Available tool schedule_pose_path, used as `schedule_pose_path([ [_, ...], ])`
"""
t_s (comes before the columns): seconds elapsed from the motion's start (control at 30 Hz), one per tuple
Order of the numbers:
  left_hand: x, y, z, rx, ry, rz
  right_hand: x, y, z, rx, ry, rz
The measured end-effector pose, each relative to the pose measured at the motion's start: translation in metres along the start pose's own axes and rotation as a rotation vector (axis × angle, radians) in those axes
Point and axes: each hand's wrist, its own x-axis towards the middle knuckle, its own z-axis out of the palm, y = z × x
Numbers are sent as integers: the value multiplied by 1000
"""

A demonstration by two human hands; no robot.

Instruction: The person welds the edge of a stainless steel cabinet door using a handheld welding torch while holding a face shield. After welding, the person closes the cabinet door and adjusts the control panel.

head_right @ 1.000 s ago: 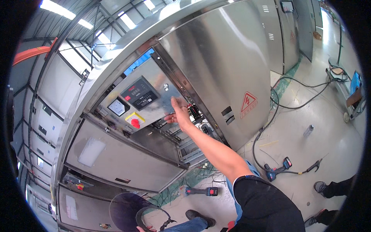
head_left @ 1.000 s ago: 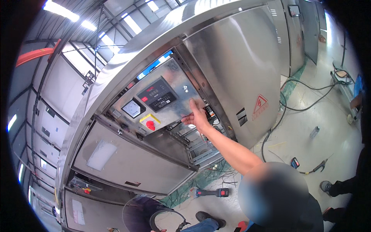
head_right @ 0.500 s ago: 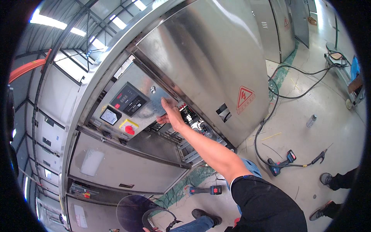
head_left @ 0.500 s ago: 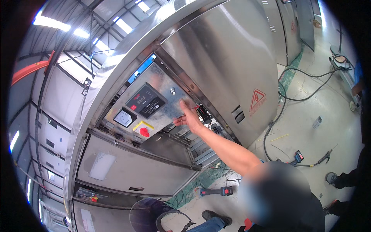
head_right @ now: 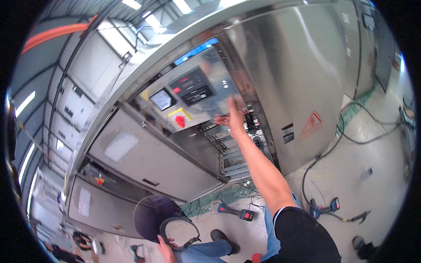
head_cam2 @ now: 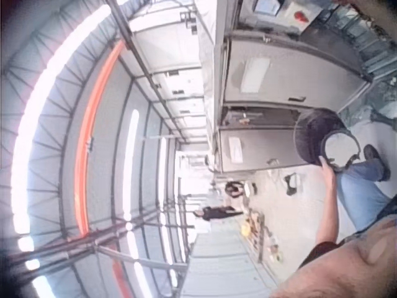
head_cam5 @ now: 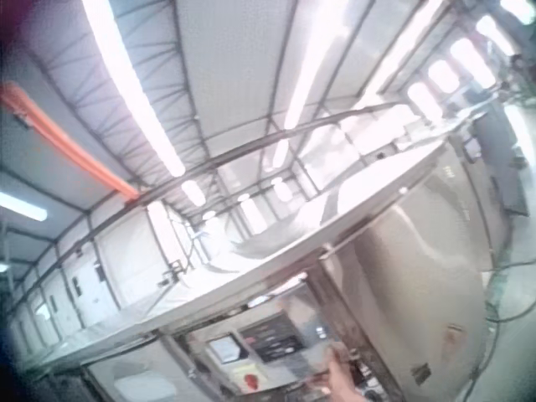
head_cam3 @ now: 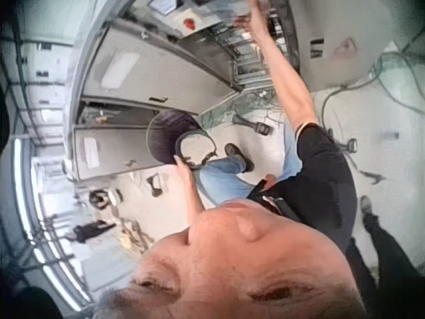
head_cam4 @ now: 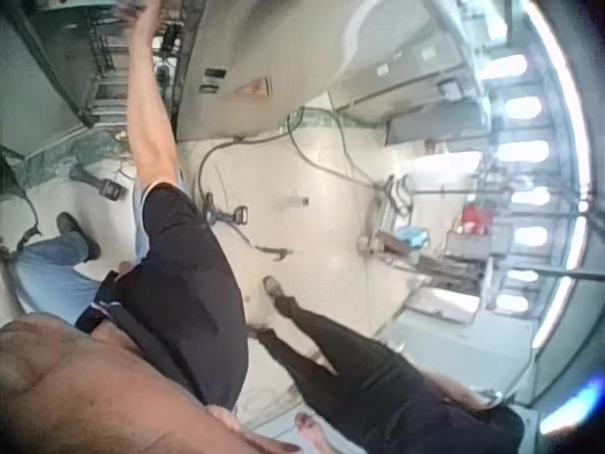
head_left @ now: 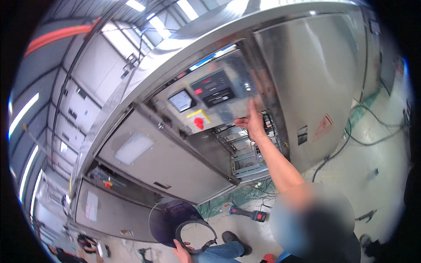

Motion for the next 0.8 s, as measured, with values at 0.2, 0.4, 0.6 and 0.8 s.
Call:
schedule_pose_path([
  [0.2, -9, 11, 18, 142, -164, -12, -22, 1, -17, -6, -20, -88],
  [0.4, -3, 4, 15, 454, -411, -104, -57, -5, -30, -47, -198, -73],
  [0.6, -11, 13, 33, 597, -518, -48, -86, -29, -56, -214, -288, -176],
  [0.8, -8, 10, 29, 539, -457, -40, -92, -97, -18, -456, -247, -366],
])
